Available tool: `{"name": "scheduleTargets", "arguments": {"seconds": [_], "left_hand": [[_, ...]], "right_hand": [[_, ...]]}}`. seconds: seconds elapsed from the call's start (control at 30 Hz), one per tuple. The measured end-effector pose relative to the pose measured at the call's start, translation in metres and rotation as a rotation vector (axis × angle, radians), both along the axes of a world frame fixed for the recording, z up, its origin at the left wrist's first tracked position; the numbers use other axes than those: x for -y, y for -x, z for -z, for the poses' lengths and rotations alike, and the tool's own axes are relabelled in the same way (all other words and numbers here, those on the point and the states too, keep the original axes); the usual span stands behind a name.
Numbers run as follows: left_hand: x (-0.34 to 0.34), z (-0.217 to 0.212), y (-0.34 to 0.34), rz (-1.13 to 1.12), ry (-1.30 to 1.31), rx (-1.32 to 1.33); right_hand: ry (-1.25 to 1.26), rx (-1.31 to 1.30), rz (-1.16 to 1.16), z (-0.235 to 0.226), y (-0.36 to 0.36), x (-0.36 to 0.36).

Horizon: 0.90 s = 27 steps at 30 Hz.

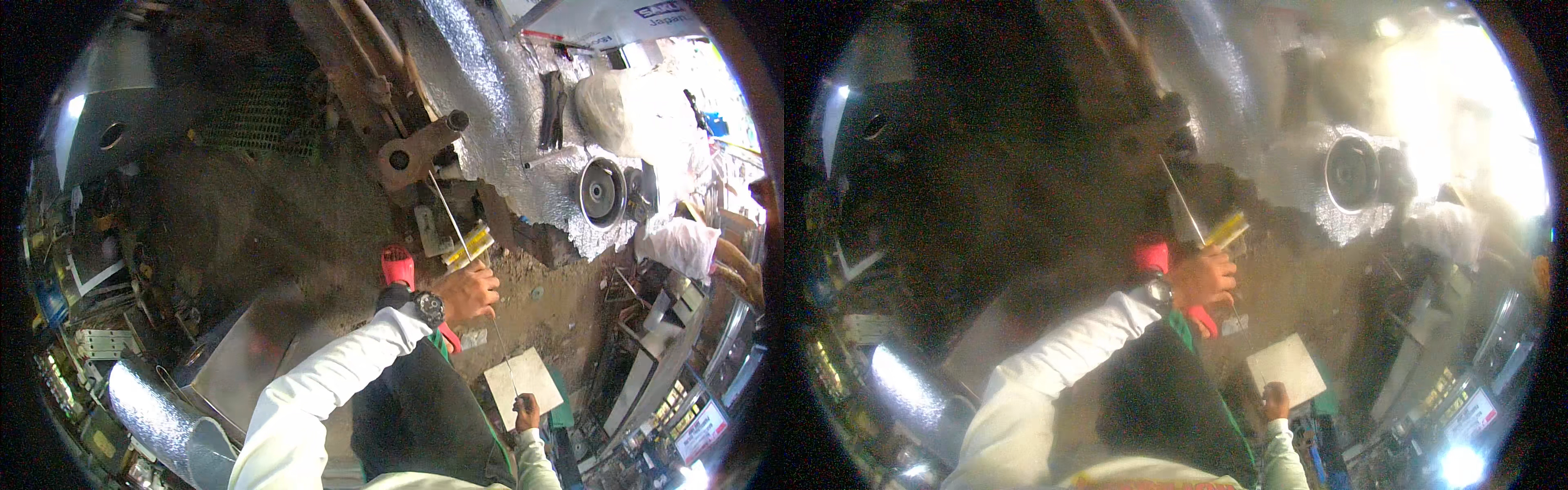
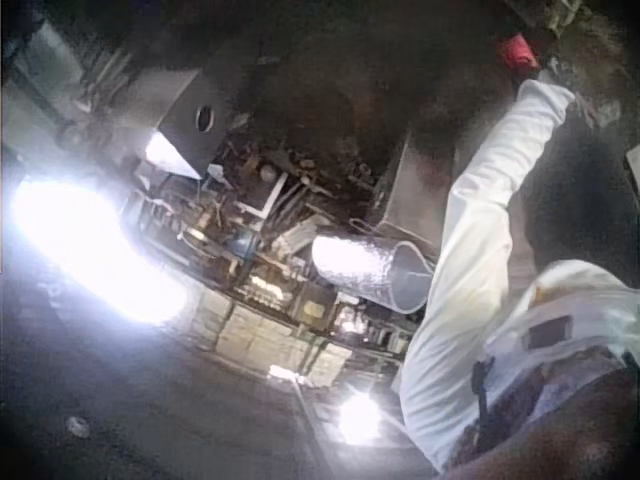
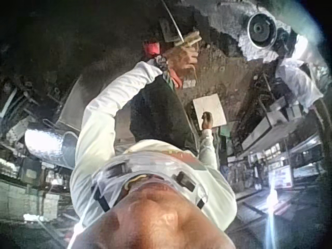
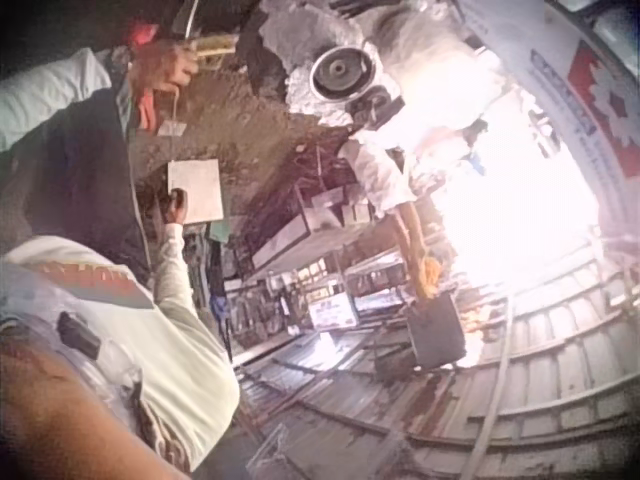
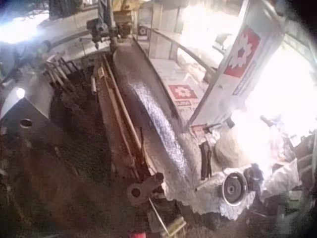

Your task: The person bends thin metal rods using a hammer and anvil, measures them with a tape measure, and fits them into a curved metal frame. They repeat the process of bending, measuring, and fitting multiple rods.

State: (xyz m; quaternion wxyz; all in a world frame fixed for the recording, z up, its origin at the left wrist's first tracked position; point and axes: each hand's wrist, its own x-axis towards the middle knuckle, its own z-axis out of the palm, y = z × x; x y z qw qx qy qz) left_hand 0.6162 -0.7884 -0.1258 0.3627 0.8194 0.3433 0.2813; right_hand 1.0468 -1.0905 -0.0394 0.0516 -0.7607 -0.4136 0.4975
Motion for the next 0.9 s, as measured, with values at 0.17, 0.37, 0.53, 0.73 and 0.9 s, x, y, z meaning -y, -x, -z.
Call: {"name": "scheduleTargets", "arguments": {"seconds": [0.17,0.37,0.53,0.73,0.9], "left_hand": [[-0.020,0.021,0.036,0.053,0.036,-0.052],[-0.022,0.022,0.033,0.059,0.010,-0.088],[-0.012,0.029,0.031,0.090,0.058,-0.121],[-0.017,0.038,0.032,0.018,0.009,-0.110],[-0.016,0.041,0.033,-0.014,0.084,-0.080]], "right_hand": [[0.057,0.030,0.193,-0.007,0.067,-0.033],[-0.141,0.124,-0.154,0.036,0.048,-0.023],[-0.032,0.155,-0.044,0.047,0.043,-0.002],[-0.122,0.242,-0.052,0.061,0.063,-0.010],[0.008,-0.062,0.292,0.077,0.098,-0.060]]}}
